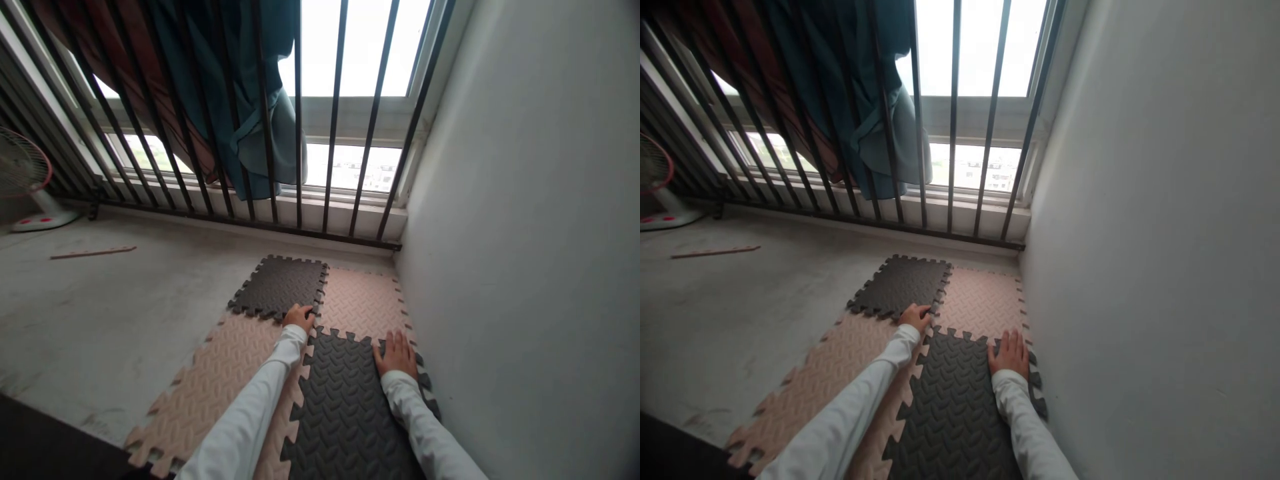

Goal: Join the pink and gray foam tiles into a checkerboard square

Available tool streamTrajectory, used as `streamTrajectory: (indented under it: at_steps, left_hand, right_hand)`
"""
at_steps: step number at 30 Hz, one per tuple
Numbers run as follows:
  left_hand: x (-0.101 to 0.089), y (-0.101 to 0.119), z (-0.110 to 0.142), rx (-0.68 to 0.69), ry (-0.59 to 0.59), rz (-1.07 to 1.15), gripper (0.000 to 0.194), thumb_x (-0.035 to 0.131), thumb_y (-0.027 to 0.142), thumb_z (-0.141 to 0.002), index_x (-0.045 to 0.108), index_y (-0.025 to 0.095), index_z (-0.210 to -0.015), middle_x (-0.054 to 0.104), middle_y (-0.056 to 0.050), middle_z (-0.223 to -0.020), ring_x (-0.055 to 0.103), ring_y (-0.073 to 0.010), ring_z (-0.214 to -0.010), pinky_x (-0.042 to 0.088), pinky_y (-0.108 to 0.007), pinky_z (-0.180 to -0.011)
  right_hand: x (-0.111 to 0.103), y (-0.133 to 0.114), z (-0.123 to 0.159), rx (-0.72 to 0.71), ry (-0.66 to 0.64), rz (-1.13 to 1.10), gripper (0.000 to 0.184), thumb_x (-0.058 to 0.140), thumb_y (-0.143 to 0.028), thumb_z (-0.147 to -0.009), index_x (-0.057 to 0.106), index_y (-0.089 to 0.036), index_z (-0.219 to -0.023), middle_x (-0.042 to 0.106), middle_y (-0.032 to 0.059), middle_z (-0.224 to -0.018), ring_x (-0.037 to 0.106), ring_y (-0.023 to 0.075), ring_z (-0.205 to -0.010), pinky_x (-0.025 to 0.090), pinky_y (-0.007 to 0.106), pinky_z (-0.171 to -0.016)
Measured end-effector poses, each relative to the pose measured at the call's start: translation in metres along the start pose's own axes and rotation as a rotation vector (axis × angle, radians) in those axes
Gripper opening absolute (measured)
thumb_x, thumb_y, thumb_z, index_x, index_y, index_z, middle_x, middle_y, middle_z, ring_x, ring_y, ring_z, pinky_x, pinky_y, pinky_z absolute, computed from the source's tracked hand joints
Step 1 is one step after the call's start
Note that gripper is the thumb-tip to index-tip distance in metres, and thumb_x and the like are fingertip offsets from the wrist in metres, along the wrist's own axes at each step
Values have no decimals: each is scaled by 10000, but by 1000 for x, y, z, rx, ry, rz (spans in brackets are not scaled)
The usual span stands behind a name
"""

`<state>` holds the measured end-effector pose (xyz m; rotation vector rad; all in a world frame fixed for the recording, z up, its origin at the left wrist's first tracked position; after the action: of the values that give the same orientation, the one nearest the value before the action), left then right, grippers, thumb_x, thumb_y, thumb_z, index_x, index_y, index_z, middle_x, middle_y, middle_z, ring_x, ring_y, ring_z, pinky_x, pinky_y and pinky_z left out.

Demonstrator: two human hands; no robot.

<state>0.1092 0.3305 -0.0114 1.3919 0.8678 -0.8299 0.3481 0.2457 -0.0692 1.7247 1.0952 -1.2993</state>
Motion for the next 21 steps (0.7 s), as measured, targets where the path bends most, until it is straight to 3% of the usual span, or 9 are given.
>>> streamTrajectory:
  at_steps: [5, 21]
  left_hand:
    - [9, 3, 3, 23, -63, -56, 370, 434, 288, -710, 609, 239, -1032, 578, -74, -951, 533, -164, -908, 384, -241, -774]
    - [7, 6, 1, 58, -204, -174, 347, 455, 280, -730, 591, 273, -1049, 547, -62, -1002, 503, -165, -965, 378, -236, -801]
  right_hand:
    - [-4, 0, 0, 0, -37, -8, 606, 344, -444, -762, 410, -70, -1236, 344, 161, -1322, 272, 260, -1224, 173, 392, -989]
    - [7, 1, 2, -20, 95, -3, 583, 350, -439, -764, 445, -72, -1206, 384, 158, -1294, 292, 251, -1205, 191, 386, -975]
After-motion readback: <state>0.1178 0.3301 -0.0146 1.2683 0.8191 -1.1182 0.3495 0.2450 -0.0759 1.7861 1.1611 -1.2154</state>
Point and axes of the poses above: each hand's wrist, its own z-axis away from the middle knuckle, its own x-axis out of the palm, y = z × x, the point moved 1 cm from there along -z, towards the middle knuckle
